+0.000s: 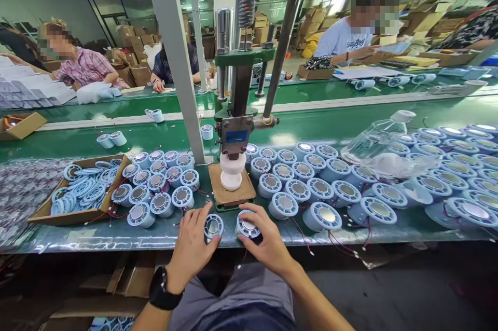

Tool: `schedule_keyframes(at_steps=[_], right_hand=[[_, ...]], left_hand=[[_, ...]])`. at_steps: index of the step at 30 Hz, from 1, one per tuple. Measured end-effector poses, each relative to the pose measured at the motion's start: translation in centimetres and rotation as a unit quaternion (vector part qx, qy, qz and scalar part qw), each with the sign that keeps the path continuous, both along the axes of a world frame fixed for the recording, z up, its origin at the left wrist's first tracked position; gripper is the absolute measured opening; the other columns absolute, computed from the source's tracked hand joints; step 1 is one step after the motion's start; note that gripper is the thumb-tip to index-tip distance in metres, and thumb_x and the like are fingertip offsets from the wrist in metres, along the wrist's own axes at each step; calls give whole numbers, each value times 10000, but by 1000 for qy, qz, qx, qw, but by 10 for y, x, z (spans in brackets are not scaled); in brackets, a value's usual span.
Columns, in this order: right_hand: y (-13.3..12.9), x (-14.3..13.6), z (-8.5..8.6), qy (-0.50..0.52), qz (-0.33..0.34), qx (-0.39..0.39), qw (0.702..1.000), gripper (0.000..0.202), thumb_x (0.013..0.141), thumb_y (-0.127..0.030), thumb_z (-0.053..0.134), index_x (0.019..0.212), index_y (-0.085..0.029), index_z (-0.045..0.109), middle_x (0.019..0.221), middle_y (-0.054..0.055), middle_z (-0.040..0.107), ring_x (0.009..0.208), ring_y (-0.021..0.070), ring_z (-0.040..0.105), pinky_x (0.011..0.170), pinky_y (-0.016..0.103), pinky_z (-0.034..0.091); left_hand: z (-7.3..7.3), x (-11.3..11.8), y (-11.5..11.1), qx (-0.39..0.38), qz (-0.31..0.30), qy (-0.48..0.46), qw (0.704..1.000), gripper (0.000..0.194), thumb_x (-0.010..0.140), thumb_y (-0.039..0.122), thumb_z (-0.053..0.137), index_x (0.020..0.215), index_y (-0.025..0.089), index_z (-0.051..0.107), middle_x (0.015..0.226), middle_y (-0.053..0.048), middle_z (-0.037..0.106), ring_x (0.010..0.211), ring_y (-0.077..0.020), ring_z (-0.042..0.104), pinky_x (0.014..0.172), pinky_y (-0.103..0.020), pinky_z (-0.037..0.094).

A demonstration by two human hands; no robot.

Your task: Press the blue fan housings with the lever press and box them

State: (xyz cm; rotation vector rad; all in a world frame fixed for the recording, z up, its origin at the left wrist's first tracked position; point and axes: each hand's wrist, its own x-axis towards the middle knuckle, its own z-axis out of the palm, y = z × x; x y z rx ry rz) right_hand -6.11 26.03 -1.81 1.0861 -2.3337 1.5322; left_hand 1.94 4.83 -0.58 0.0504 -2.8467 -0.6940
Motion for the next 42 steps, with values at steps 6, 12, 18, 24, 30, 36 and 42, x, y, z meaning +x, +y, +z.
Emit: schedule_keyframes(at_steps=[6, 12, 18, 24, 30, 36, 42], right_hand=[[1, 6, -1, 22, -32, 5, 999, 374, 818, -169, 631, 1187, -214, 594, 1304, 116, 544, 1211, 199, 578, 1011, 310, 519], [3, 16, -5, 23, -101, 1, 995, 426, 817, -198, 671, 1223, -214, 546, 1220, 90, 608, 1137, 193, 622, 986, 309, 542], [-9, 22, -7, -16, -91, 11, 996, 503, 796, -178, 670, 1282, -206, 542, 1254, 81, 637, 1159, 201, 634, 1025, 328, 534], [-43, 24, -11, -41, -60, 2, 997, 583, 751, -112, 595, 1327, -170, 529, 1261, 90, 645, 1153, 198, 647, 1014, 319, 545], [-59, 28, -22, -9, -91, -31, 995, 633, 743, -78, 529, 1370, -162, 497, 1317, 102, 615, 1198, 187, 630, 1032, 314, 540], [-63, 30, -27, -16, -90, -41, 995, 638, 810, -123, 580, 1433, -164, 445, 1306, 115, 616, 1197, 193, 629, 1031, 329, 545], [-34, 17, 14, 16, 34, 172, 984, 694, 743, -53, 565, 1428, -147, 500, 1366, 132, 568, 1246, 241, 588, 1046, 389, 542]], left_hand=[[-9, 7, -2, -23, -6, 55, 998, 906, 823, 240, 637, 1571, 235, 127, 1556, -138, 354, 1426, -352, 334, 1146, -544, 345], [-16, 2, 5, -12, 36, 61, 997, 702, 879, 252, 640, 1505, 227, 323, 1371, -119, 572, 1230, -312, 508, 1061, -501, 424], [-7, 4, -1, 54, 35, 67, 996, 587, 901, 276, 610, 1453, 222, 414, 1378, -114, 582, 1269, -301, 526, 1088, -488, 425], [24, 8, 13, 130, -1, 69, 989, 730, 902, 277, 618, 1539, 250, 262, 1326, -93, 624, 1203, -247, 602, 1043, -411, 489], [31, 1, 26, 111, 22, 66, 991, 790, 828, 154, 630, 1532, 264, 292, 1311, -94, 622, 1212, -273, 589, 1054, -468, 479], [14, 2, 33, 168, 71, 92, 979, 686, 816, 173, 620, 1459, 250, 394, 1345, -96, 603, 1255, -274, 562, 1080, -481, 458], [-12, 0, 41, 245, 82, 73, 963, 523, 866, 212, 507, 1385, 161, 467, 1406, -156, 552, 1316, -285, 526, 1118, -508, 424]])
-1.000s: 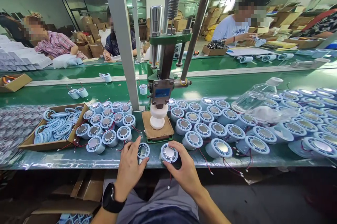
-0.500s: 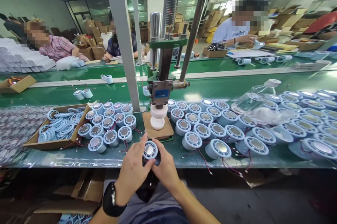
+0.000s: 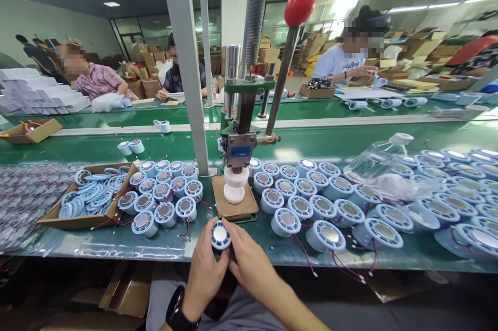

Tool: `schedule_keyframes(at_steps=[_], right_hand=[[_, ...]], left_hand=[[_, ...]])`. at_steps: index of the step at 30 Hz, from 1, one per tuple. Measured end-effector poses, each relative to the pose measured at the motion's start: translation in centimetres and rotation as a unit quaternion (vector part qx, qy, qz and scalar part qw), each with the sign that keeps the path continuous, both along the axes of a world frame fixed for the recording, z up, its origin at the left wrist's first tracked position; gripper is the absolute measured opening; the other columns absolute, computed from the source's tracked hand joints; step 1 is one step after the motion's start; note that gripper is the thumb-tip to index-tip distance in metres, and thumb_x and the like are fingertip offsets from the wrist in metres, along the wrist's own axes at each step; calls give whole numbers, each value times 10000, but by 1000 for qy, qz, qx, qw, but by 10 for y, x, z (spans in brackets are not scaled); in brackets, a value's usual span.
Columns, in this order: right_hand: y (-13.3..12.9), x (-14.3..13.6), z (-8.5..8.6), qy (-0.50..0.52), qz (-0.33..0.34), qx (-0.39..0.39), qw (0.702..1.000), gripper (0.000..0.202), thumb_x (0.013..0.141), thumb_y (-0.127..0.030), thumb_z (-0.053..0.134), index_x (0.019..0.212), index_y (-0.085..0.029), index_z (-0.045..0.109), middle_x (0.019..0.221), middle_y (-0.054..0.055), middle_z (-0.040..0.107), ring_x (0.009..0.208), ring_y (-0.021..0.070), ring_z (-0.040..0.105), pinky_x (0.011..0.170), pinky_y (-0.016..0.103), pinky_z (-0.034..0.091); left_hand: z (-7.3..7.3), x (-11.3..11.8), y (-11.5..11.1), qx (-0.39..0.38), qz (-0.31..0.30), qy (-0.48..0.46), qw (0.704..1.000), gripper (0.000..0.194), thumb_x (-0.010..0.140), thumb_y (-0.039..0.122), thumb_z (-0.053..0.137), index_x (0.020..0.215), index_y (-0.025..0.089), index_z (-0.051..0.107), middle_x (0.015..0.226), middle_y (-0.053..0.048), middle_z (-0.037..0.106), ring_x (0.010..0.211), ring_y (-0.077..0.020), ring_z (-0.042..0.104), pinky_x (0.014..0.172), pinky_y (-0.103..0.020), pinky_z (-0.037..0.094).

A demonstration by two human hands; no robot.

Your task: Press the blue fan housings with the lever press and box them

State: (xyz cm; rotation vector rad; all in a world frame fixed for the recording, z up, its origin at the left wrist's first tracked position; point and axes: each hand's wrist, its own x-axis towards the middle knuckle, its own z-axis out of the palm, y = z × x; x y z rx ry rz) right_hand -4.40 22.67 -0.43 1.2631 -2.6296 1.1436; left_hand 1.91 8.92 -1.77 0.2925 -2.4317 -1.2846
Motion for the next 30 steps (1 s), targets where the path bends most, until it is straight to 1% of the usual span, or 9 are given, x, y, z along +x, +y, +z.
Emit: schedule_keyframes(at_steps=[3, 8, 11, 13, 16, 20, 22, 26, 30], right_hand=[[31, -34, 80, 105, 37, 40, 993, 675, 756, -124, 647, 1413, -216, 528, 1359, 100, 574, 1238, 264, 587, 1020, 431, 555], [48, -113, 275, 334, -146, -164, 917, 522, 866, -288, 667, 1358, -145, 571, 1285, 141, 599, 1189, 258, 593, 1020, 494, 481], [25, -150, 350, 282, -204, -227, 910, 490, 936, -291, 565, 1387, -102, 534, 1273, 155, 602, 1069, 157, 607, 914, 385, 462], [5, -167, 365, 174, -149, -260, 938, 408, 993, -234, 432, 1313, -22, 570, 1084, 150, 669, 867, 70, 609, 797, 296, 454], [-19, -181, 355, 32, -75, -341, 937, 403, 1012, -146, 280, 1085, 47, 627, 690, 50, 617, 525, -1, 514, 600, 198, 397], [-26, -182, 344, 11, -75, -387, 919, 342, 990, -104, 284, 958, -17, 614, 589, -6, 554, 407, -3, 471, 495, 160, 351], [-25, -180, 346, 7, -72, -391, 918, 330, 976, -90, 288, 920, -39, 609, 583, -4, 560, 395, 7, 482, 469, 153, 347], [-23, -177, 349, -2, -67, -400, 914, 339, 959, -82, 289, 898, -52, 621, 564, -8, 554, 379, 30, 501, 437, 154, 354], [-29, -177, 344, 2, -80, -415, 906, 340, 963, -90, 304, 936, -12, 633, 538, -5, 548, 383, 19, 487, 479, 162, 364]], left_hand=[[-1, -1, -2, -7, -21, -25, 999, 565, 869, 217, 501, 1427, 149, 443, 1454, -156, 518, 1359, -284, 490, 1154, -508, 391], [1, 1, -3, -46, -49, -43, 997, 637, 875, 257, 498, 1487, 106, 403, 1523, -167, 440, 1422, -308, 410, 1199, -515, 323], [2, 2, -2, -25, -46, -67, 996, 689, 854, 322, 562, 1492, 109, 412, 1518, -167, 447, 1413, -325, 418, 1197, -501, 324], [9, 2, -1, 6, -34, -79, 996, 701, 813, 309, 606, 1471, 123, 453, 1489, -159, 488, 1382, -327, 456, 1184, -476, 348], [38, -5, -2, 61, 3, -66, 996, 692, 695, 212, 673, 1375, 134, 565, 1387, -142, 592, 1301, -322, 535, 1153, -432, 388], [86, -38, -12, 108, 23, -3, 994, 588, 641, 148, 705, 1227, 166, 657, 1196, -89, 701, 1118, -279, 634, 1048, -393, 469], [97, -63, -17, 137, 9, 13, 990, 563, 609, 122, 738, 1168, 148, 673, 1128, -89, 717, 1036, -271, 649, 995, -397, 490], [89, -110, -14, 200, -47, 30, 978, 538, 573, 87, 791, 1101, 118, 691, 1064, -97, 727, 969, -257, 651, 946, -397, 502], [74, -132, -8, 230, -109, 36, 966, 499, 563, 52, 815, 1047, 109, 705, 1017, -89, 740, 913, -227, 666, 889, -355, 532]])
